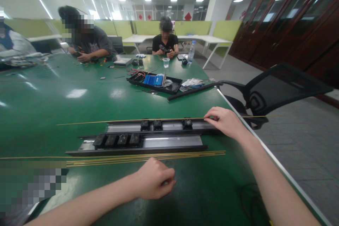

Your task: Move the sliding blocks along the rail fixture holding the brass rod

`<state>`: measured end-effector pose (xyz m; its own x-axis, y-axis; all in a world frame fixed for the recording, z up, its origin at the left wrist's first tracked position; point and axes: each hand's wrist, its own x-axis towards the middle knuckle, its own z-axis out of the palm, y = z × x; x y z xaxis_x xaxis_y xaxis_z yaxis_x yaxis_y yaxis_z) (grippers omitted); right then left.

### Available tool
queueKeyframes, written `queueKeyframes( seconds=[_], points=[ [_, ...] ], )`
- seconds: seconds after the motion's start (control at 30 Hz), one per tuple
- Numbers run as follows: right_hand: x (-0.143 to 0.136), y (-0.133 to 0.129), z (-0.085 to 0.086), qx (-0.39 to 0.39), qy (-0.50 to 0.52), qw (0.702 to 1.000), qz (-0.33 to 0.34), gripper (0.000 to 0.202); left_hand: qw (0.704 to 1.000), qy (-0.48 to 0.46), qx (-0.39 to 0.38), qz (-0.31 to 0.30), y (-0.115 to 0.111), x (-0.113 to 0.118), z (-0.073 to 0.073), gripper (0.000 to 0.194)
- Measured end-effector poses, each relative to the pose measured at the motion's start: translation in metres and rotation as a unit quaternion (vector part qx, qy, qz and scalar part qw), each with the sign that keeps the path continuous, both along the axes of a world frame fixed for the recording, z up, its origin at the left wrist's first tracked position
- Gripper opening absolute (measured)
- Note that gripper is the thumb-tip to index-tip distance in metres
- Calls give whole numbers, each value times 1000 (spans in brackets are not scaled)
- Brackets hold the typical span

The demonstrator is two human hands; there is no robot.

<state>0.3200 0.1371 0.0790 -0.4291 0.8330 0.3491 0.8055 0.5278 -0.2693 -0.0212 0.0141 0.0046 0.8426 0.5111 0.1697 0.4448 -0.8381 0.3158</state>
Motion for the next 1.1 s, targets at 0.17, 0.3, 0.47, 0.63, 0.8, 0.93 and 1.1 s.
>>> queueKeyframes(
  seconds=[0.17,0.3,0.47,0.63,0.8,0.93,1.1],
  points=[
    [7,2,1,-16,-7,1000,8,28,1000,-2,1,0,0,0,0,21],
    [16,5,-1,-23,-5,1000,5,25,1000,0,-3,0,0,0,0,20],
    [22,6,1,-21,2,1000,9,25,1000,-1,0,1,0,0,-2,20],
    [25,5,2,-10,-8,1000,-7,26,1000,-5,7,0,0,0,-3,20],
    [27,4,5,-29,-3,1000,-11,28,1000,-2,6,-2,1,0,-1,20],
    [29,3,7,-49,-8,999,-19,29,1000,-2,5,-3,1,-1,0,20],
    [37,5,5,-64,-1,997,-41,27,1000,0,4,-4,0,-1,-1,20]
  ],
)
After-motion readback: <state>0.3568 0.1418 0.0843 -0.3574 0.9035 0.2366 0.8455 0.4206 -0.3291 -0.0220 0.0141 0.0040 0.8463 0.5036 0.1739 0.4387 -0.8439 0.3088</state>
